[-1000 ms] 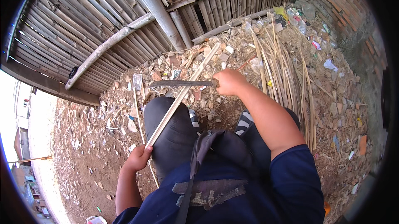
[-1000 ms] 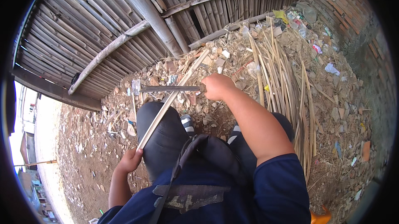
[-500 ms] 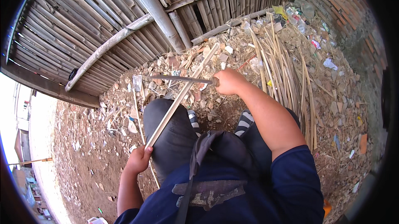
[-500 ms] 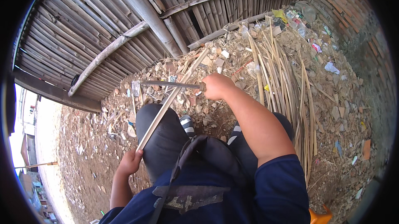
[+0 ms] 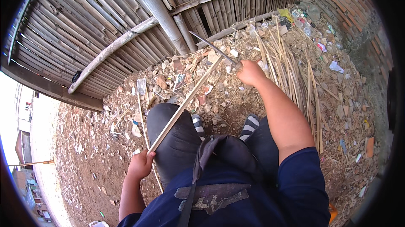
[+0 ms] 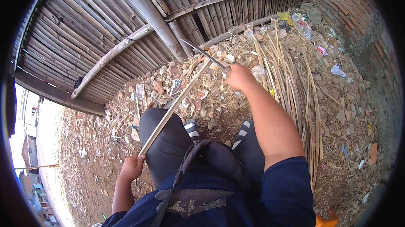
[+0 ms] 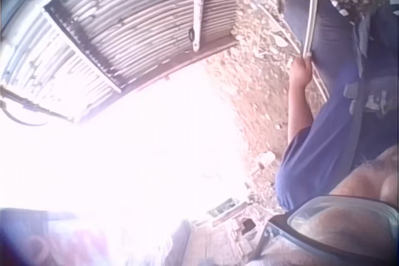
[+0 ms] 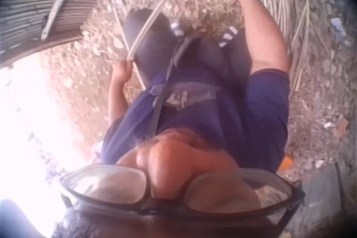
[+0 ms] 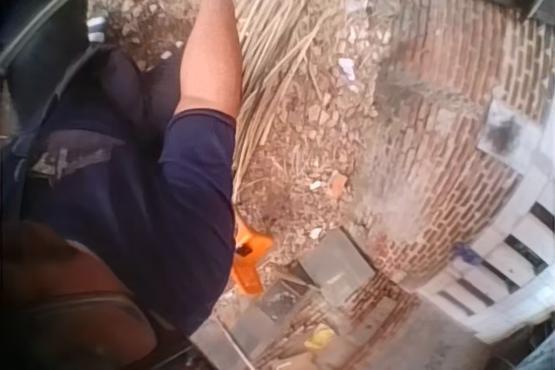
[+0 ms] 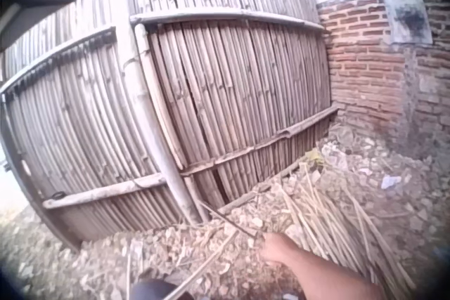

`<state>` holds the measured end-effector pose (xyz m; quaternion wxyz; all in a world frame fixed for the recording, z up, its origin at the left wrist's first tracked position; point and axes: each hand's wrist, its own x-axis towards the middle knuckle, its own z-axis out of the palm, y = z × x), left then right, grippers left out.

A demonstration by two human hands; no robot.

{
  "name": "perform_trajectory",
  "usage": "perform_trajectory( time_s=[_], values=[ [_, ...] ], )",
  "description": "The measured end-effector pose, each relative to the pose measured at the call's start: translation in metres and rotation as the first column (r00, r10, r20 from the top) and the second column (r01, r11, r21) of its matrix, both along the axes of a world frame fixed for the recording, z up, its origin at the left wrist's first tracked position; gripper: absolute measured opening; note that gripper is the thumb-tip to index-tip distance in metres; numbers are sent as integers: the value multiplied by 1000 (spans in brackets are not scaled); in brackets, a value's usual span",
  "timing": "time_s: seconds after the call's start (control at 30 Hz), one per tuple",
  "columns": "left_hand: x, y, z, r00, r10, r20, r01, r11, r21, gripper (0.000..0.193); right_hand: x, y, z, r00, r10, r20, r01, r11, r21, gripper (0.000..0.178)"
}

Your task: The person sits on the ground and uses a long blade to shave thin layers off bamboo strips, repeatedly drawing the blade along the length of each strip to smooth and thin it.

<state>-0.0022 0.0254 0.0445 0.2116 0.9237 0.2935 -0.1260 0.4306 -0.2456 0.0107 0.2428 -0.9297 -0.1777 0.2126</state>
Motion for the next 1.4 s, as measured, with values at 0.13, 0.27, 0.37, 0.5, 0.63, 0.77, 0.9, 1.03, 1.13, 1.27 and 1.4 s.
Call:
perform_trajectory(
  time_s=[0.13,0.27,0.37,0.5,0.63,0.77,0.9,1.03,1.13,1.27,1.4],
  values=[
    [-6,-1,-11,994,-16,112,20,999,-35,46,-22,13,30,985,171,32,-168,984,-62,23],
    [-4,-2,-17,995,-4,100,7,1000,-27,41,-56,26,38,854,472,221,-455,882,-123,22],
    [-9,-2,-24,992,-28,126,23,999,43,41,-60,24,37,756,549,356,-557,826,-92,27],
    [-12,-6,-32,977,-19,211,8,998,55,41,-58,14,47,817,509,272,-542,838,59,35],
    [-10,-8,-35,972,-13,237,-1,998,57,45,-58,10,44,807,558,195,-583,805,111,39],
    [-10,-11,-32,967,18,252,-23,1000,20,49,-62,11,52,811,525,257,-550,835,30,42],
    [-8,-13,-27,975,43,216,-47,999,14,50,-55,10,50,697,554,456,-581,808,-93,41],
    [-10,-15,-28,975,87,206,-85,996,-19,52,-51,12,51,628,555,545,-606,788,-105,40],
    [-10,-15,-28,977,94,192,-86,995,-49,53,-59,10,55,718,535,446,-555,826,-97,46],
    [-12,-11,-32,956,126,263,-88,984,-153,54,-64,4,65,729,552,404,-586,809,-47,54],
    [-11,-13,-32,966,118,231,-97,990,-98,53,-59,8,56,743,559,369,-585,809,-50,58]
  ],
)
